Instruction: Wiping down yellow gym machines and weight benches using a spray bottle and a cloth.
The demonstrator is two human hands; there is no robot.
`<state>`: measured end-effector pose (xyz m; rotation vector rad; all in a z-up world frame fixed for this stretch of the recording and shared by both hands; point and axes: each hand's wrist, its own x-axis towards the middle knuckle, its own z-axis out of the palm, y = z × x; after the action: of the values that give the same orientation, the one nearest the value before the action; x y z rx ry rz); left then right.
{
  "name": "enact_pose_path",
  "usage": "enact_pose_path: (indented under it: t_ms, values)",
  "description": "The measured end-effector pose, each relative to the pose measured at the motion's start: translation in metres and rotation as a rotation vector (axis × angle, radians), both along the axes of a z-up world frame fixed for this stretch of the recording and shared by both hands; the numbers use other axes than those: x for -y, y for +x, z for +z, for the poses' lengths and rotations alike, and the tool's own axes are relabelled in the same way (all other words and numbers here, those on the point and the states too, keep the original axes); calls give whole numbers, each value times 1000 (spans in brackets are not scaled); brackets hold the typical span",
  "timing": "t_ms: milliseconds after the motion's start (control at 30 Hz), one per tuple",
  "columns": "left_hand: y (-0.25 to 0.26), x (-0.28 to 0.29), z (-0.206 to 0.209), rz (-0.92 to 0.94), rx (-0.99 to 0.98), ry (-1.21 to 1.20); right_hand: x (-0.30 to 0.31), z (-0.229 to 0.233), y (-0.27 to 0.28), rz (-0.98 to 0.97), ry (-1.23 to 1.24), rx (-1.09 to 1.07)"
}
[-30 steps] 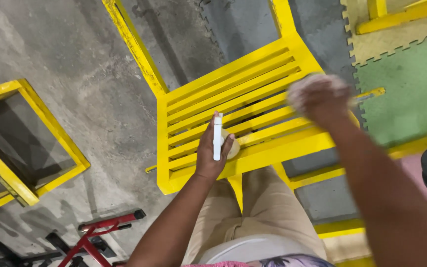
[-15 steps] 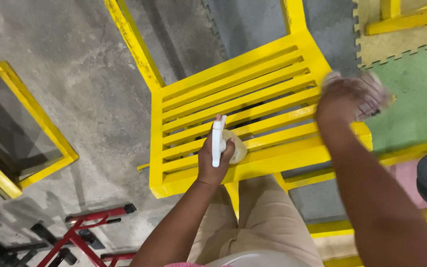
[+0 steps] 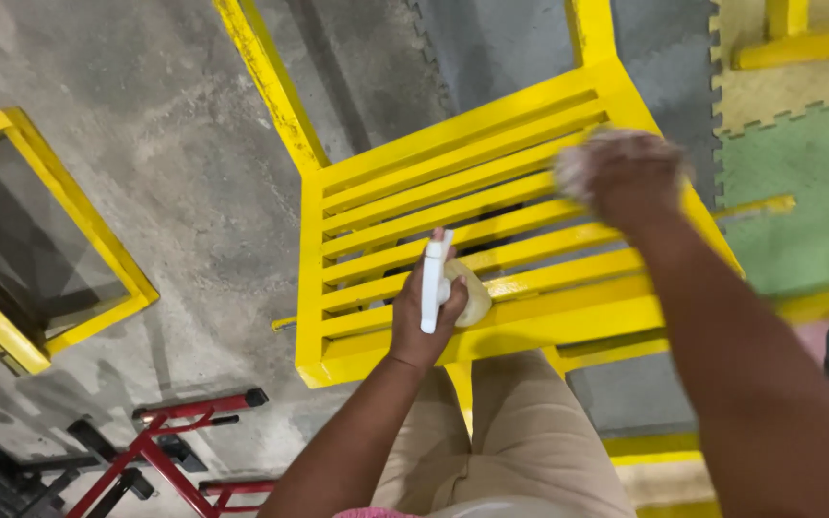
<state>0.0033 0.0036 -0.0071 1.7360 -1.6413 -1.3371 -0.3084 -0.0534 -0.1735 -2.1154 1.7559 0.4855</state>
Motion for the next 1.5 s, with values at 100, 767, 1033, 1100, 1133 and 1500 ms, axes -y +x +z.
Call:
enact_pose_path:
  t_ms: [100, 767, 1033, 1100, 1133, 1500]
  values:
    - [-3, 5, 1, 26, 9, 10, -12, -89, -54, -146, -159, -169]
    - [1, 31, 3, 8, -48, -133, 57, -45, 6, -10, 78, 146]
    - [3, 36, -39, 61, 48, -210, 25, -220, 3, -24, -879, -441]
    - [-3, 38, -45, 70, 70, -222, 28, -220, 42, 61, -696, -273]
    - [-6, 40, -49, 67, 88, -236, 29, -219, 59, 97, -602, -195]
    - [-12, 43, -67, 184, -43, -152, 100, -134, -9, -199, 138, 95]
